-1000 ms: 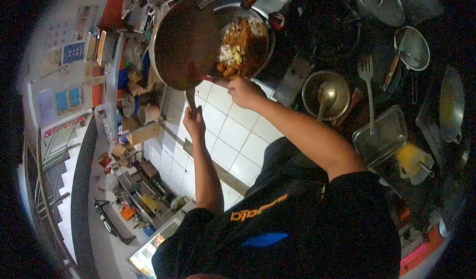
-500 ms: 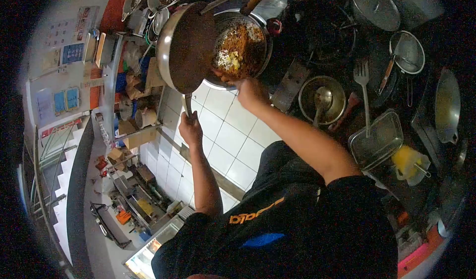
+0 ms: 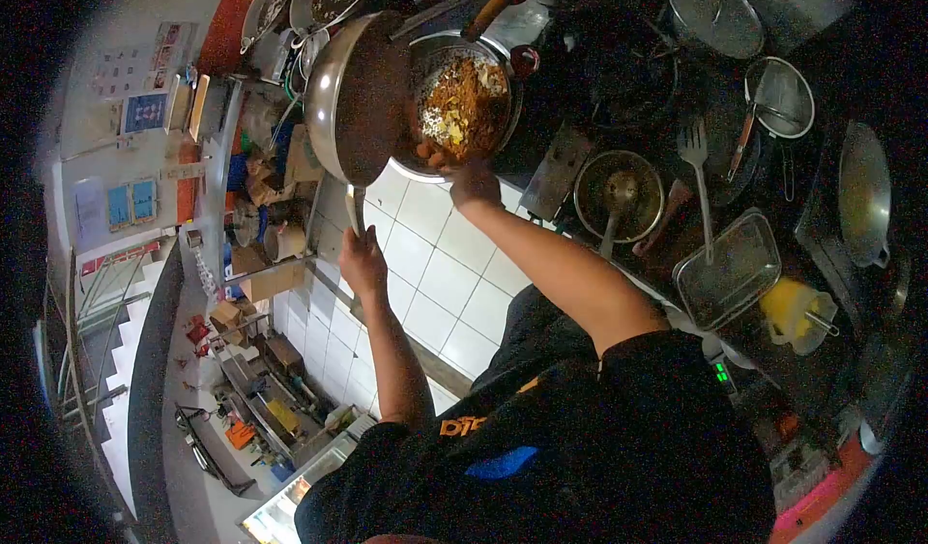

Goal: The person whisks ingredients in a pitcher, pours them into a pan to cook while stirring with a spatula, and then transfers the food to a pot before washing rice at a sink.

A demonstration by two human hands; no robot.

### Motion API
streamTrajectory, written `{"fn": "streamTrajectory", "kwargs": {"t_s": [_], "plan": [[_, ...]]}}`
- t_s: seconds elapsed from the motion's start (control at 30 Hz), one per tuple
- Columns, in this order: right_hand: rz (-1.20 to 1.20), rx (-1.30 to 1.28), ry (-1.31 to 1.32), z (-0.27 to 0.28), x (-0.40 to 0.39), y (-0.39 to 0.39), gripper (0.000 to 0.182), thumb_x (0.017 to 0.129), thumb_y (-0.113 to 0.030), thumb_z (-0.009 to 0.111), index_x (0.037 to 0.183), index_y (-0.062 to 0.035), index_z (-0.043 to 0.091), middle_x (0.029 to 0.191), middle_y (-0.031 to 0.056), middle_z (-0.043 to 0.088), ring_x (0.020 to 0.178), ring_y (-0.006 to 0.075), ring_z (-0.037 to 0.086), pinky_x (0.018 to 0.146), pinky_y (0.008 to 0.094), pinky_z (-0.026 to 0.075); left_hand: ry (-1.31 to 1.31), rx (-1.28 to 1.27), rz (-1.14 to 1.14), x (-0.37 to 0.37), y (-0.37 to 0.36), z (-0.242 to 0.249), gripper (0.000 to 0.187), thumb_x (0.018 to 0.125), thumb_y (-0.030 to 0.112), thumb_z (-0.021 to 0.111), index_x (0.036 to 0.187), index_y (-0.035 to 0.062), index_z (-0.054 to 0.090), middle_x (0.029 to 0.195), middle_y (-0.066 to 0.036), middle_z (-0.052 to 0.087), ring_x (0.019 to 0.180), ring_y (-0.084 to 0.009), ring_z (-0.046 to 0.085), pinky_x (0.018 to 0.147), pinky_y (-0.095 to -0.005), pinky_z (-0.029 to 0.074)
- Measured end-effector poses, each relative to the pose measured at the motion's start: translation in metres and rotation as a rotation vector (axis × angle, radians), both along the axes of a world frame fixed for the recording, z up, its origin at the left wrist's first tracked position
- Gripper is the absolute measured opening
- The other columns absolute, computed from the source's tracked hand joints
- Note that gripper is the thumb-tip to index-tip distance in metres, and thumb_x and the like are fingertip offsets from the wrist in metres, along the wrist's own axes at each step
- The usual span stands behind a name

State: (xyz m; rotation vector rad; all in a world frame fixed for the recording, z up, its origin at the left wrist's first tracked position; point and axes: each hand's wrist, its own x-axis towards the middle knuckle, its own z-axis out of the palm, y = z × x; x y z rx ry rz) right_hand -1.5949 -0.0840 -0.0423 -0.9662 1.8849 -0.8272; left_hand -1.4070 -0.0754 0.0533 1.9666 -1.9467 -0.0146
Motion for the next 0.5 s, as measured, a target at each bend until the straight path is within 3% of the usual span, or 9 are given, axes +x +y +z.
{"fn": "streamTrajectory", "kwargs": {"t_s": [0.1, 0.13, 0.2, 0.23, 0.27, 0.37, 0.4, 0.43, 0.5], "plan": [[0.186, 0.007, 0.122, 0.014, -0.006, 0.017, 0.03, 0.081, -0.009, 0.047, 0.108, -0.0183, 0.059, 0.112, 0.0139, 0.054, 0.1, 0.0328, 0.055, 0.082, 0.0405, 0.045, -0.013, 0.005, 0.012, 0.0, 0.01, 0.007, 0.022, 0.078, 0.023, 0.064, 0.076, 0.0064, 0.049, 0.063, -0.015, 0.059, 0.06, -0.0378, 0.056, 0.052, -0.0434, 0.042], [0.289, -0.235, 0.154, 0.001, 0.0, 0.032, 0.037, 0.082, -0.008, 0.045, 0.114, -0.0222, 0.056, 0.113, 0.0139, 0.054, 0.1, 0.0311, 0.055, 0.082, 0.0396, 0.045, 0.036, 0.043, 0.038, 0.0, 0.013, 0.01, 0.021, 0.078, 0.023, 0.064, 0.077, 0.0061, 0.051, 0.064, -0.015, 0.059, 0.06, -0.0375, 0.056, 0.053, -0.0426, 0.042], [0.247, -0.087, 0.055, -0.007, -0.001, 0.03, 0.045, 0.083, -0.007, 0.044, 0.123, -0.0269, 0.05, 0.113, 0.0133, 0.054, 0.098, 0.0295, 0.056, 0.08, 0.0382, 0.046, 0.093, 0.083, 0.058, 0.0, 0.02, 0.01, 0.02, 0.078, 0.022, 0.064, 0.078, 0.0057, 0.053, 0.065, -0.015, 0.06, 0.061, -0.0371, 0.056, 0.053, -0.0419, 0.043], [0.051, 0.058, -0.065, -0.007, -0.006, 0.021, 0.048, 0.083, -0.006, 0.044, 0.125, -0.0273, 0.048, 0.111, 0.0132, 0.055, 0.097, 0.0291, 0.056, 0.079, 0.0379, 0.046, 0.134, 0.065, 0.051, 0.002, 0.024, 0.009, 0.019, 0.078, 0.02, 0.064, 0.08, 0.0051, 0.054, 0.065, -0.016, 0.06, 0.061, -0.0368, 0.057, 0.054, -0.0408, 0.043], [0.195, 0.066, 0.08, -0.009, -0.023, 0.023, 0.042, 0.083, -0.007, 0.045, 0.12, -0.0231, 0.053, 0.105, 0.0137, 0.056, 0.096, 0.0296, 0.056, 0.08, 0.0389, 0.046, 0.179, 0.049, 0.041, 0.004, 0.027, 0.007, 0.018, 0.078, 0.019, 0.064, 0.081, 0.0044, 0.055, 0.066, -0.017, 0.06, 0.062, -0.0365, 0.057, 0.055, -0.0398, 0.043], [0.269, 0.073, 0.092, 0.049, -0.051, 0.054, 0.036, 0.082, -0.007, 0.046, 0.114, -0.0204, 0.058, 0.098, 0.0145, 0.056, 0.092, 0.0305, 0.057, 0.079, 0.0392, 0.045, 0.298, 0.153, -0.016, 0.008, 0.043, 0.012, 0.018, 0.079, 0.014, 0.063, 0.082, -0.0009, 0.054, 0.063, -0.012, 0.056, 0.053, -0.0239, 0.049, 0.053, -0.0339, 0.04], [0.286, -0.199, 0.118, 0.05, -0.056, 0.077, 0.031, 0.082, -0.009, 0.049, 0.109, -0.0187, 0.061, 0.091, 0.014, 0.055, 0.087, 0.0309, 0.056, 0.077, 0.0391, 0.045, 0.38, 0.208, -0.023, 0.011, 0.052, 0.01, 0.019, 0.08, 0.014, 0.063, 0.081, -0.002, 0.053, 0.062, -0.009, 0.054, 0.053, -0.0211, 0.046, 0.052, -0.0324, 0.039], [0.347, -0.356, 0.147, 0.043, -0.056, 0.091, 0.041, 0.083, -0.008, 0.046, 0.119, -0.0256, 0.056, 0.081, 0.0145, 0.05, 0.08, 0.0319, 0.054, 0.07, 0.0412, 0.045, 0.466, 0.256, -0.025, 0.014, 0.061, 0.009, 0.02, 0.081, 0.014, 0.062, 0.08, -0.0032, 0.053, 0.061, -0.006, 0.053, 0.054, -0.0184, 0.043, 0.052, -0.0309, 0.038], [0.424, -0.349, 0.029, 0.038, -0.073, 0.129, 0.044, 0.082, -0.007, 0.047, 0.121, -0.0254, 0.055, 0.08, 0.0154, 0.051, 0.076, 0.0308, 0.053, 0.066, 0.0404, 0.043, 0.626, 0.527, 0.164, -0.002, 0.089, 0.038, 0.021, 0.083, 0.018, 0.06, 0.078, 0.0012, 0.049, 0.055, 0.0, 0.044, 0.042, -0.0091, 0.039, 0.038, -0.0245, 0.033]]}}
